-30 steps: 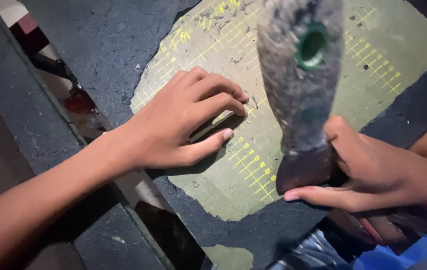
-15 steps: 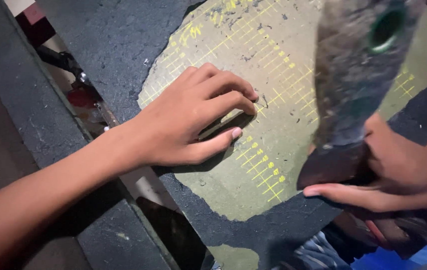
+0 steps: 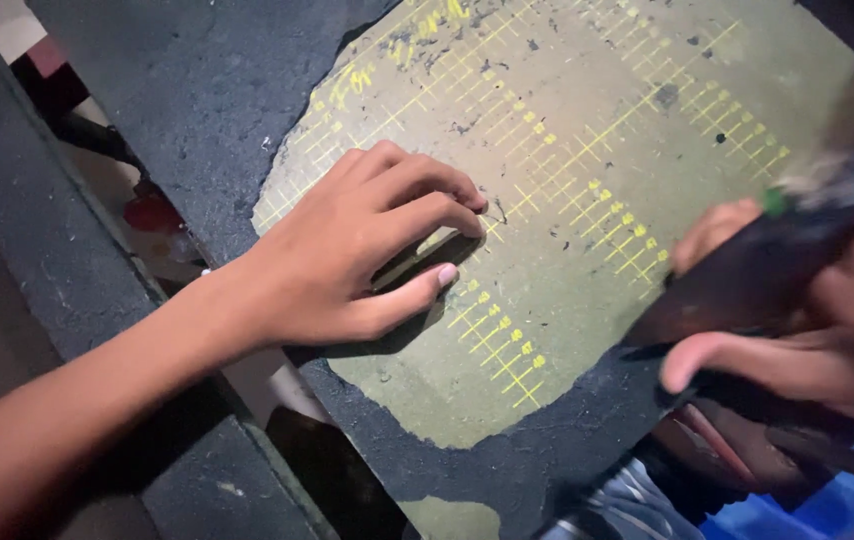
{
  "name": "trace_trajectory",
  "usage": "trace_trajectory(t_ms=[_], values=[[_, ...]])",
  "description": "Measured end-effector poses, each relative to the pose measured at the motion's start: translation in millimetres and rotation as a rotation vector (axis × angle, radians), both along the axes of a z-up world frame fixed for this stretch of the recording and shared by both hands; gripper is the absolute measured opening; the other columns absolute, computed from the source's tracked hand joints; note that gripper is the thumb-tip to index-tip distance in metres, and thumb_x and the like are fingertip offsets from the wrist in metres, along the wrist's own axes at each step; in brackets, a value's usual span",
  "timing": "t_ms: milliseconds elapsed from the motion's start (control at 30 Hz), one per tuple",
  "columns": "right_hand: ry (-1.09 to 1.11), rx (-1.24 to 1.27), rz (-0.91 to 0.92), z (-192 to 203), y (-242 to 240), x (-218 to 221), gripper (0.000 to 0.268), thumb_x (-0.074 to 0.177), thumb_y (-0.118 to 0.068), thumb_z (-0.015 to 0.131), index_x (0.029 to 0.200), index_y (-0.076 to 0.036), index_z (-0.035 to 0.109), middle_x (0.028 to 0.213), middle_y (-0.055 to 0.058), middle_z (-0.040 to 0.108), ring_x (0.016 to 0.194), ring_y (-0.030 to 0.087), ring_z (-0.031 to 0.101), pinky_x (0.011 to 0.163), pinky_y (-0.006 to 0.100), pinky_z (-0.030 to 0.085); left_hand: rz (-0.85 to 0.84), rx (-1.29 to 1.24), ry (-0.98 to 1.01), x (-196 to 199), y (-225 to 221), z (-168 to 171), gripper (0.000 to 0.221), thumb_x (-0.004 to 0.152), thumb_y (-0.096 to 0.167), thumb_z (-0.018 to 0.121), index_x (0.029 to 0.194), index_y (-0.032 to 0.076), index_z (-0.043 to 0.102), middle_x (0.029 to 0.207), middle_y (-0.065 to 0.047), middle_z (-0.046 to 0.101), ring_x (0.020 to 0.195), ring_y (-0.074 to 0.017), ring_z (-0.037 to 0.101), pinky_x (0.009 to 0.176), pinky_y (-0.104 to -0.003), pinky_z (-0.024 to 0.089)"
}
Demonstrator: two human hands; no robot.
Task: Scraping and picking off dried residue from a printing screen surface using a putty knife.
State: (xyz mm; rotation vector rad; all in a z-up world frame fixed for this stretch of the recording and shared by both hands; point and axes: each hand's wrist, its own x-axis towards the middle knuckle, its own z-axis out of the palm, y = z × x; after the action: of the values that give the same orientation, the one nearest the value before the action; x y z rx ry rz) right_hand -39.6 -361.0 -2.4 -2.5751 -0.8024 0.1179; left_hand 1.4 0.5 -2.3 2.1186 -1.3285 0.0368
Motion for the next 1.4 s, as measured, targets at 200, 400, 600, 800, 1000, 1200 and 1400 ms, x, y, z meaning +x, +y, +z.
trace_trajectory(t_ms=[200,400,600,800,1000,1200,1400], values=[[0.261,0.224,0.183,4.8,43.7,6.6,0.049,0.065,-0.047,0.097,0.087,-0.017,0.064,0.076,-0.007,0.063,0.071,0.010,0.058,0.072,0.027,0.047,0.004,0.005,-0.007,-0.9,-0.3,1.0,0.022,0.101,0.022,0.053,0.116,0.008,0.061,0.126,-0.011,0.062,0.108,-0.0301,0.055,0.094,-0.044,0.042],[0.341,0.260,0.087,-30.7,29.0,1.2,0.108,0.048,-0.034,0.110,0.126,-0.008,0.040,0.119,0.001,0.054,0.117,0.008,0.049,0.101,0.029,0.046,0.000,0.009,-0.003,-0.5,0.7,0.1,0.023,0.102,0.022,0.052,0.118,0.007,0.061,0.127,-0.011,0.061,0.109,-0.0310,0.055,0.095,-0.045,0.042],[0.166,0.068,0.212,-43.1,20.6,3.0,0.103,0.056,-0.058,0.109,0.101,-0.013,0.028,0.067,-0.004,0.027,0.056,0.012,0.026,0.041,0.036,0.028,0.009,0.008,-0.006,-0.2,0.5,-0.9,0.022,0.100,0.021,0.055,0.116,0.007,0.062,0.125,-0.011,0.061,0.106,-0.0300,0.054,0.092,-0.044,0.044],[0.228,0.177,0.346,-33.0,25.7,4.4,0.094,0.073,-0.038,0.095,0.136,-0.004,0.034,0.115,0.005,0.055,0.090,0.011,0.061,0.077,0.030,0.053,0.008,0.004,-0.002,-0.3,0.6,-0.6,0.022,0.101,0.022,0.053,0.116,0.008,0.061,0.125,-0.010,0.061,0.105,-0.0311,0.054,0.093,-0.044,0.042],[0.383,0.398,0.417,7.3,58.8,19.1,0.028,0.078,-0.022,0.086,0.096,-0.009,0.069,0.078,-0.005,0.077,0.067,0.006,0.071,0.061,0.020,0.059,-0.002,0.005,-0.017,-0.5,1.7,-1.5,0.023,0.100,0.020,0.056,0.118,0.006,0.061,0.127,-0.012,0.062,0.110,-0.0310,0.054,0.093,-0.045,0.044],[0.069,0.170,-0.169,-12.9,-7.2,20.1,0.093,0.036,-0.029,0.105,0.107,0.002,0.053,0.082,0.004,0.071,0.081,0.014,0.071,0.086,0.025,0.043,-0.011,0.002,-0.031,0.8,1.9,-1.1,0.024,0.102,0.022,0.053,0.118,0.007,0.061,0.126,-0.012,0.062,0.109,-0.0307,0.056,0.094,-0.045,0.043],[-0.266,0.139,-0.024,-25.3,-39.3,25.5,0.044,0.079,-0.038,0.070,0.101,0.000,0.076,0.140,0.030,0.040,0.141,0.041,0.034,0.125,0.050,0.034,0.009,0.026,-0.004,0.1,-0.6,0.0,0.025,0.101,0.024,0.051,0.118,0.008,0.062,0.127,-0.011,0.062,0.111,-0.0300,0.055,0.095,-0.045,0.044]])
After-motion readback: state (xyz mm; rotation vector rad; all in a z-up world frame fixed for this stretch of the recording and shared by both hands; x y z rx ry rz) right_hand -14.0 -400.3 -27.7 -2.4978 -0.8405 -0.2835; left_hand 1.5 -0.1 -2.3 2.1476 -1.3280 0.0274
